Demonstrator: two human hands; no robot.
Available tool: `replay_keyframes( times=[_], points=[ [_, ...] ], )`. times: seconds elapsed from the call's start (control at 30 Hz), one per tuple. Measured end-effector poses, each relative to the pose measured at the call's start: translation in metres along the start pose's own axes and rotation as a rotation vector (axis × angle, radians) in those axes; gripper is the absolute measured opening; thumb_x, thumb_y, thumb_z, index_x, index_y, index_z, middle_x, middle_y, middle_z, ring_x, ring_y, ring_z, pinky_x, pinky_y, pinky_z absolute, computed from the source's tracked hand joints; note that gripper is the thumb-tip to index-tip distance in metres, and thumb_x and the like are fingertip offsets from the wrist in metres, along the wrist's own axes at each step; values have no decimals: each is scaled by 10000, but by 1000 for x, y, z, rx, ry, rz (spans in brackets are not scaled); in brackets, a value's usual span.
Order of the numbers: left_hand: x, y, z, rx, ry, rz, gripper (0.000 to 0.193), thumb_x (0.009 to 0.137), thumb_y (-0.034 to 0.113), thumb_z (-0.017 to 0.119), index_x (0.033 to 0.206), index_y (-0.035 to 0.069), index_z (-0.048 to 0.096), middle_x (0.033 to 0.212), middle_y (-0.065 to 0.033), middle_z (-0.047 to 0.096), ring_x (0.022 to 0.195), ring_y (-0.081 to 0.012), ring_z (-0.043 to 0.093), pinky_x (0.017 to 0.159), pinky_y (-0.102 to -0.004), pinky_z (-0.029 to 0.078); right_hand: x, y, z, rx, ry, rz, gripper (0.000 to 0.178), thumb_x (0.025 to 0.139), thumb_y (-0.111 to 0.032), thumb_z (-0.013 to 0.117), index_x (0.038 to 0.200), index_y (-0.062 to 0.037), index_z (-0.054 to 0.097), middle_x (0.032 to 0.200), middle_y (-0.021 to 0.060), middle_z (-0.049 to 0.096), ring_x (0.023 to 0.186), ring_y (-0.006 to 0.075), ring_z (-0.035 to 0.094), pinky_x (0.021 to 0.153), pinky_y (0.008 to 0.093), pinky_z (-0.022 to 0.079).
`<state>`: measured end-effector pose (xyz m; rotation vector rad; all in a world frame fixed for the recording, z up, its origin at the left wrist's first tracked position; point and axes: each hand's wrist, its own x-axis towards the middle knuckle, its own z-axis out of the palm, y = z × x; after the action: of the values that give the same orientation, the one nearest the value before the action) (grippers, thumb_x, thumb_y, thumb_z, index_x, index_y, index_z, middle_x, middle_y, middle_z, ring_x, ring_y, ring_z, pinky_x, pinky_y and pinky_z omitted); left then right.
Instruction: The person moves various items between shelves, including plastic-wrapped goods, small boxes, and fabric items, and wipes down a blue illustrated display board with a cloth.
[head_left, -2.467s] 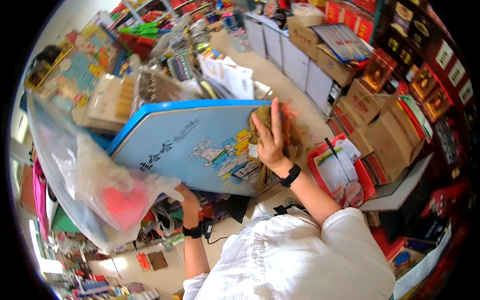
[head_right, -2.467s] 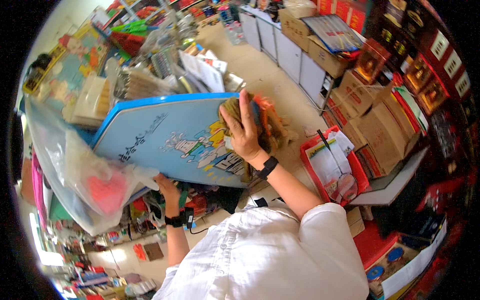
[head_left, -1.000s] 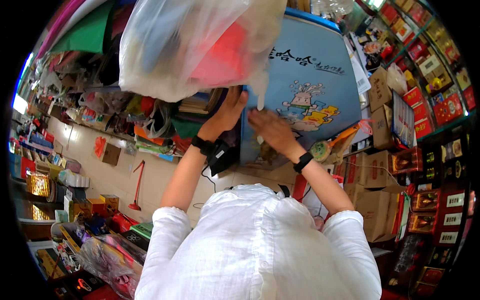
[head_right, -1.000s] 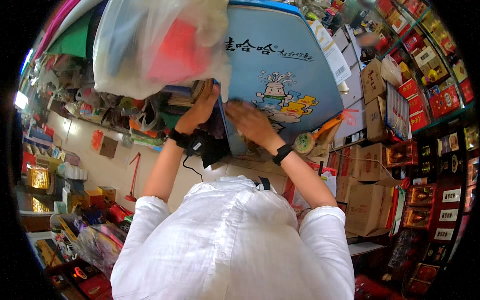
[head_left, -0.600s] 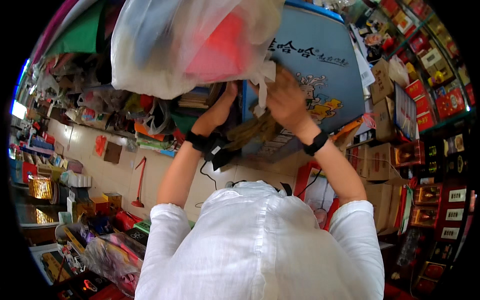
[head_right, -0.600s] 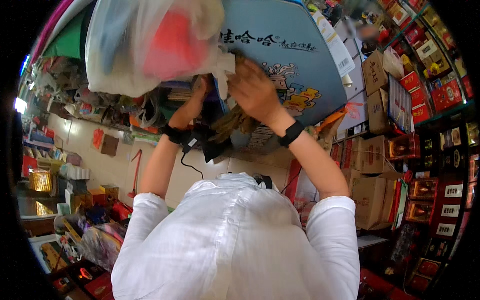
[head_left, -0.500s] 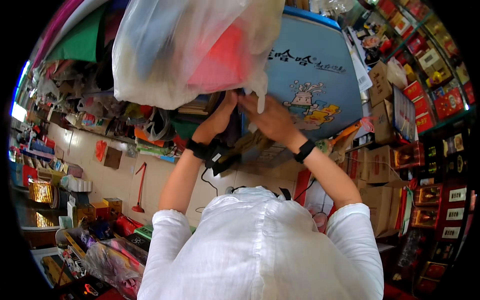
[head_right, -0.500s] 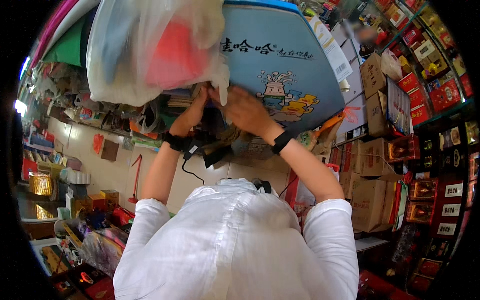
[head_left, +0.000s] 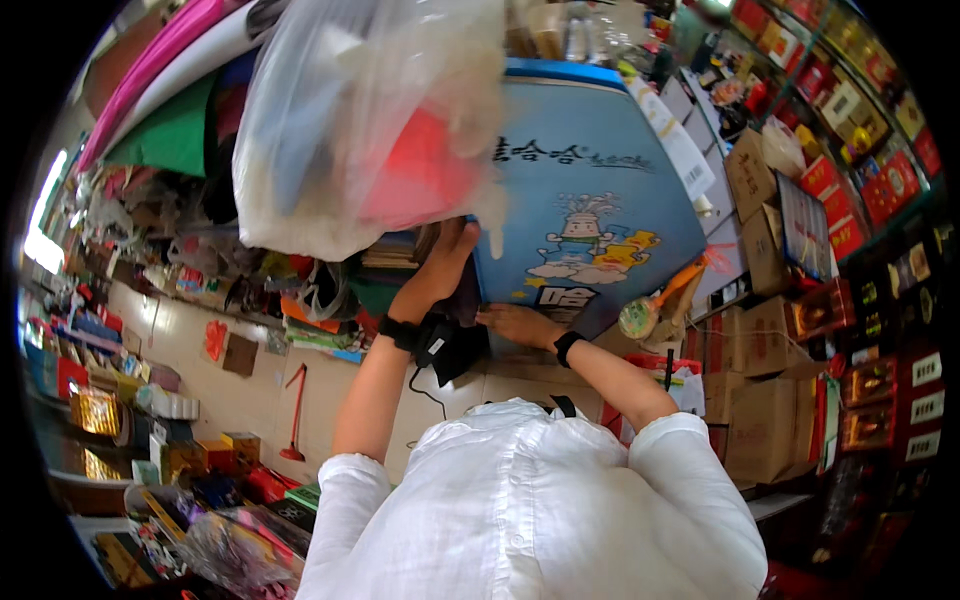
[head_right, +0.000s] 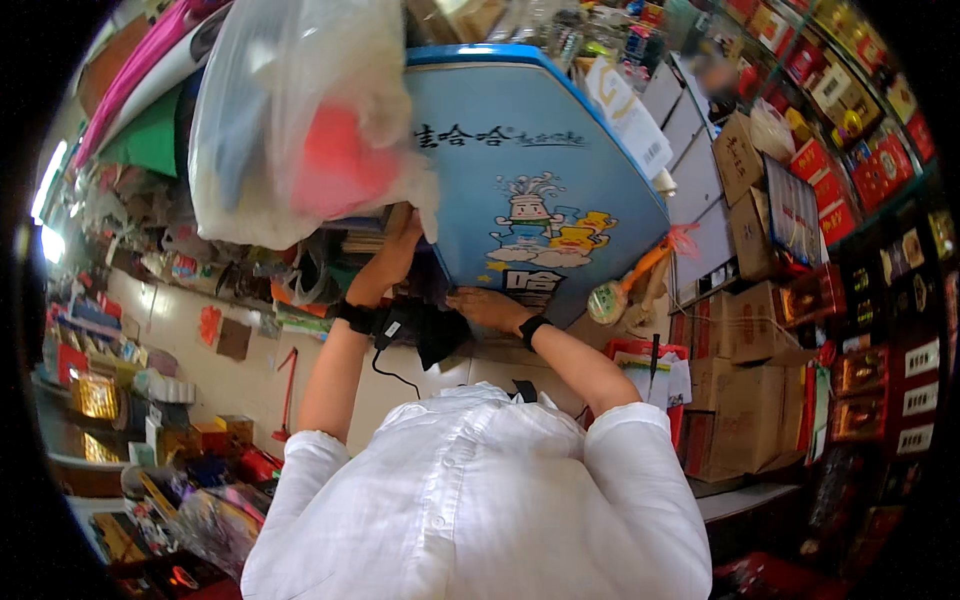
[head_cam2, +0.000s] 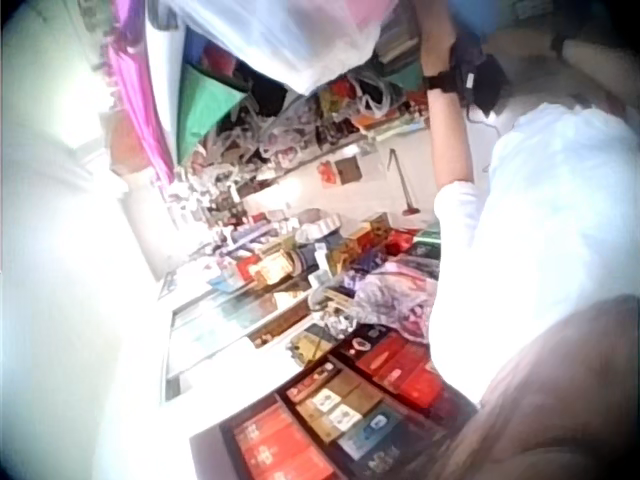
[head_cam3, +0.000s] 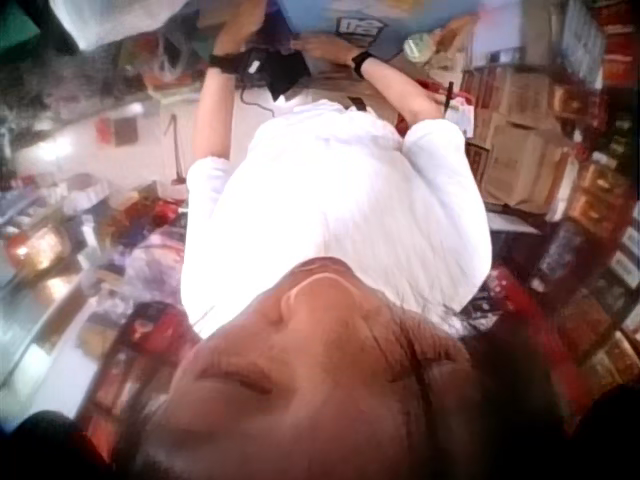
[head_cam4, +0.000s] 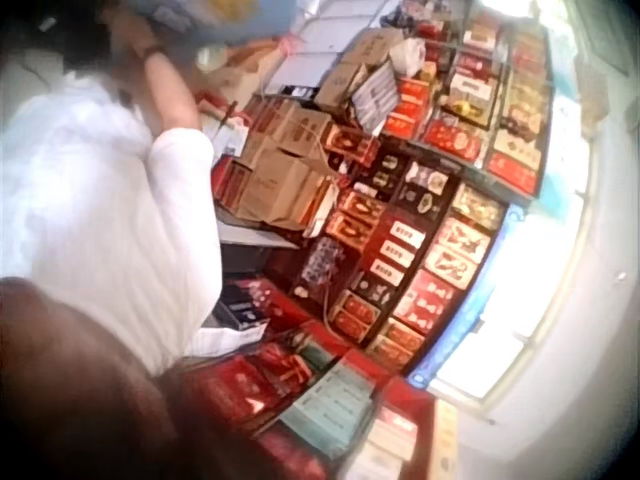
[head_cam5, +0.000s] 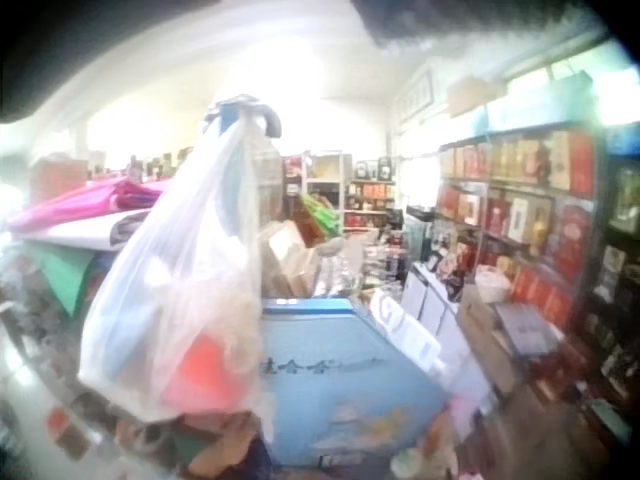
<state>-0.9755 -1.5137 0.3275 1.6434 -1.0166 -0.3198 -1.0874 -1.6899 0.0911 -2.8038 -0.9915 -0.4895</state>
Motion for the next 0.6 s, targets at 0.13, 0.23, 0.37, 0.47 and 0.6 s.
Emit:
replay_keyframes(
  times=[0.13, 0.23, 0.37, 0.47, 0.6],
  points=[
    [1, -21, 1, 30, 25, 51, 693, 1101, 468, 377, 1547, -53, 276, 1596, -230, 310, 1499, -342, 251, 1236, -411, 149, -11, -5, -33, 24, -84, 4, 422, 910, -126, 551, 1316, -36, 621, 1491, 80, 540, 1337, 232, 532, 1173, 395, 403],
    [-7, -59, -5, 254, 51, 116, 705, 1102, 473, 369, 1547, -65, 265, 1592, -241, 312, 1498, -358, 253, 1234, -410, 154, -8, -2, -113, -58, -38, -9, 369, 913, -132, 564, 1264, -48, 637, 1505, 64, 541, 1322, 227, 547, 1160, 411, 418],
    [2, -36, 8, 71, 91, -91, 711, 1107, 477, 347, 1540, -82, 269, 1580, -259, 324, 1496, -373, 258, 1231, -406, 166, -3, 11, -225, -370, 310, -38, 99, 894, -99, 614, 960, -115, 685, 1437, 53, 619, 1307, 222, 585, 1131, 406, 450],
    [-1, -63, -10, 110, 22, -97, 643, 1117, 441, 280, 1536, -47, 303, 1555, -234, 379, 1434, -342, 369, 1205, -390, 256, 3, 13, -293, -481, 480, 22, 33, 807, -110, 714, 796, -131, 690, 1371, 17, 667, 1280, 198, 603, 1151, 397, 432],
    [-3, -74, -5, 109, 27, -73, 701, 1097, 512, 290, 1507, -55, 335, 1501, -211, 436, 1385, -308, 399, 1181, -377, 278, 4, 17, -353, -627, 743, 176, 72, 795, -96, 747, 864, -106, 734, 1353, 19, 682, 1297, 220, 598, 1125, 404, 427]
  ],
)
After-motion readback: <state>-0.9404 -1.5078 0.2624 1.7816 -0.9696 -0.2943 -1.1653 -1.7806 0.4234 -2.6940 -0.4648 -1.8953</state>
